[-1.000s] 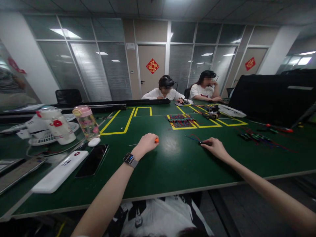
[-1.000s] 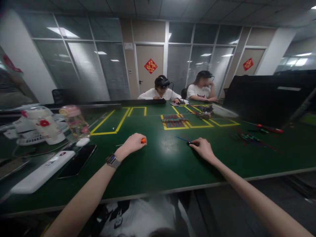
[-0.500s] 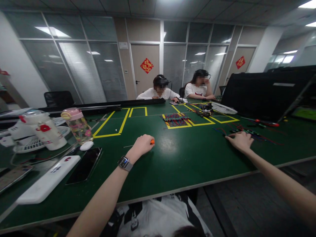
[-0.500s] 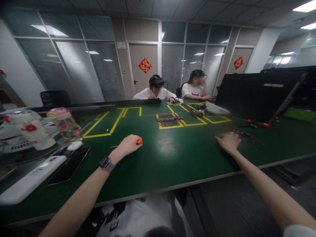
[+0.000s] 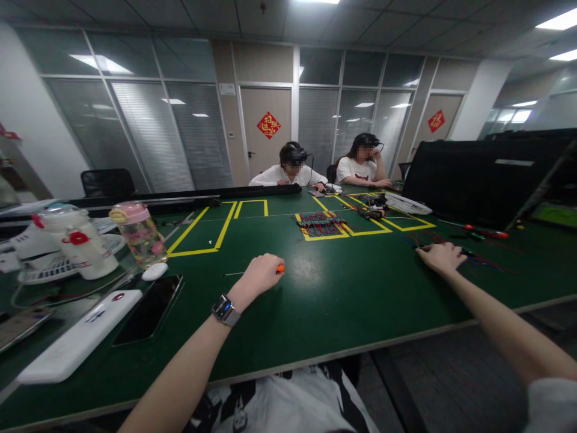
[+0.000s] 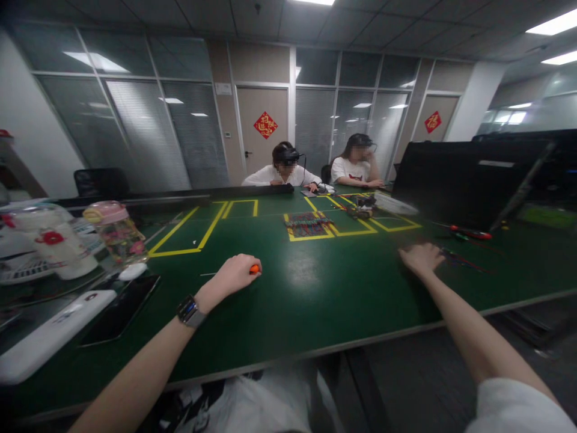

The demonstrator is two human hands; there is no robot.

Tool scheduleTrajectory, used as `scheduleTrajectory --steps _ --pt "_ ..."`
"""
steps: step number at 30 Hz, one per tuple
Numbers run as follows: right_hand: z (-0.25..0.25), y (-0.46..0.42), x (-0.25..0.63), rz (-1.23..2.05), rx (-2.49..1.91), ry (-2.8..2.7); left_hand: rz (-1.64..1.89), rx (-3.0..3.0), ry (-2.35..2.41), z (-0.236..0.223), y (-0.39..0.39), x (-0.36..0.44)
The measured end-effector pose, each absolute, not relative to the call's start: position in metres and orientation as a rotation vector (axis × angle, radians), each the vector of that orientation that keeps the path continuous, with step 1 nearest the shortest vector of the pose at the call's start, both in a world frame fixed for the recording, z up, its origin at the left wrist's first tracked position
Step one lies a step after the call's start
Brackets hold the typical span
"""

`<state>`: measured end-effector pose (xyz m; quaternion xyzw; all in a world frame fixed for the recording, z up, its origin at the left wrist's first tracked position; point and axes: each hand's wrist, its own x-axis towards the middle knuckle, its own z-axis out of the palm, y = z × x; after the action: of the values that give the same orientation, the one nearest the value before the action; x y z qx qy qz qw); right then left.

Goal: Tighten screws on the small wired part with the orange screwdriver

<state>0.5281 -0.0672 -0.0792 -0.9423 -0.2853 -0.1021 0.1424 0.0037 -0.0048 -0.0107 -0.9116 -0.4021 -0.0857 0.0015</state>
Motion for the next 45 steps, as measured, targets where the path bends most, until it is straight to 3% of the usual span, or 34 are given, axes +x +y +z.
scheduleTrajectory --steps 45 --pt "-0.079 -0.065 0.524 -0.471 -2.730 -0.831 -0.273 -2.860 -1.254 -0.009 -0.008 0.003"
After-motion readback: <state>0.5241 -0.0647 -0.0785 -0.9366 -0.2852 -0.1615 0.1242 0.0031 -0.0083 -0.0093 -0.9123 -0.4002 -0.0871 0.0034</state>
